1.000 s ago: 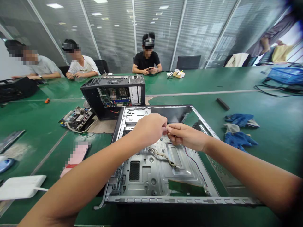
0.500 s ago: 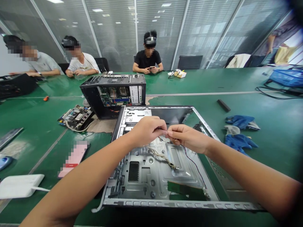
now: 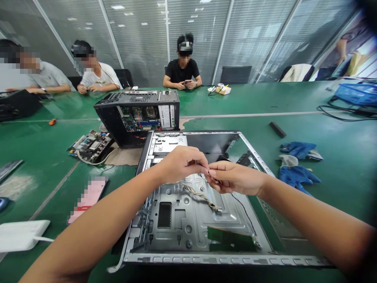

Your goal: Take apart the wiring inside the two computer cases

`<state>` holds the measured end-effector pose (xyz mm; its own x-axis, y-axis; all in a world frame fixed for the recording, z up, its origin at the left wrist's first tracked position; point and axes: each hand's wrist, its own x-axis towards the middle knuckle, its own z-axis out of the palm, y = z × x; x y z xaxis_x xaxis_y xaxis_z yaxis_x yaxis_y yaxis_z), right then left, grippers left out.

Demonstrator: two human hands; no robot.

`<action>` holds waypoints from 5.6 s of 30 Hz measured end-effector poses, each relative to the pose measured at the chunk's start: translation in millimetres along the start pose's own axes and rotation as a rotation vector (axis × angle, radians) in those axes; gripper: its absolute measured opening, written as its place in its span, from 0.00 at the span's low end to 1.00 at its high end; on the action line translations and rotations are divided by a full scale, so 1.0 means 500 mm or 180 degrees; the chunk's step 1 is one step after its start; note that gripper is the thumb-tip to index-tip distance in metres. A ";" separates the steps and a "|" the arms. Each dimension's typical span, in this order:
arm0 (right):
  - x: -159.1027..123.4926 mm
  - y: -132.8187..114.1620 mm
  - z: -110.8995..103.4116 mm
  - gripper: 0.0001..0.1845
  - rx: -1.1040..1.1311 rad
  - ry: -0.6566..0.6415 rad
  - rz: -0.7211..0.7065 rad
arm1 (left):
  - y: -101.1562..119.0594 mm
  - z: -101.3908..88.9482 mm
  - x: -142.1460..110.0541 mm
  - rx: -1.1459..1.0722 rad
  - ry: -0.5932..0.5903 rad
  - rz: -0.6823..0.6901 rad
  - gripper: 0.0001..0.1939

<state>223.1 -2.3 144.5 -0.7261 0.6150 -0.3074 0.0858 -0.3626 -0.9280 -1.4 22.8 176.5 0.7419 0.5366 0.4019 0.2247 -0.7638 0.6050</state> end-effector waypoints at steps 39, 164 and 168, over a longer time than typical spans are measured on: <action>0.030 0.016 0.006 0.20 -0.0008 0.0101 -0.0360 | -0.002 0.001 0.004 -0.0777 -0.0346 -0.1177 0.07; 0.008 0.007 -0.002 0.24 -0.0080 -0.0078 -0.0577 | 0.050 -0.002 -0.020 0.3117 -0.0177 0.0979 0.08; 0.010 0.005 -0.002 0.23 -0.0151 0.0008 -0.0568 | 0.052 -0.002 -0.018 0.3189 -0.0238 0.0912 0.06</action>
<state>220.4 0.4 140.4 -0.7309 0.6685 -0.1373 -0.0122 -0.2140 -0.9768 -2.8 -1.5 189.1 0.8798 0.2909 0.3760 0.4297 -0.8250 -0.3671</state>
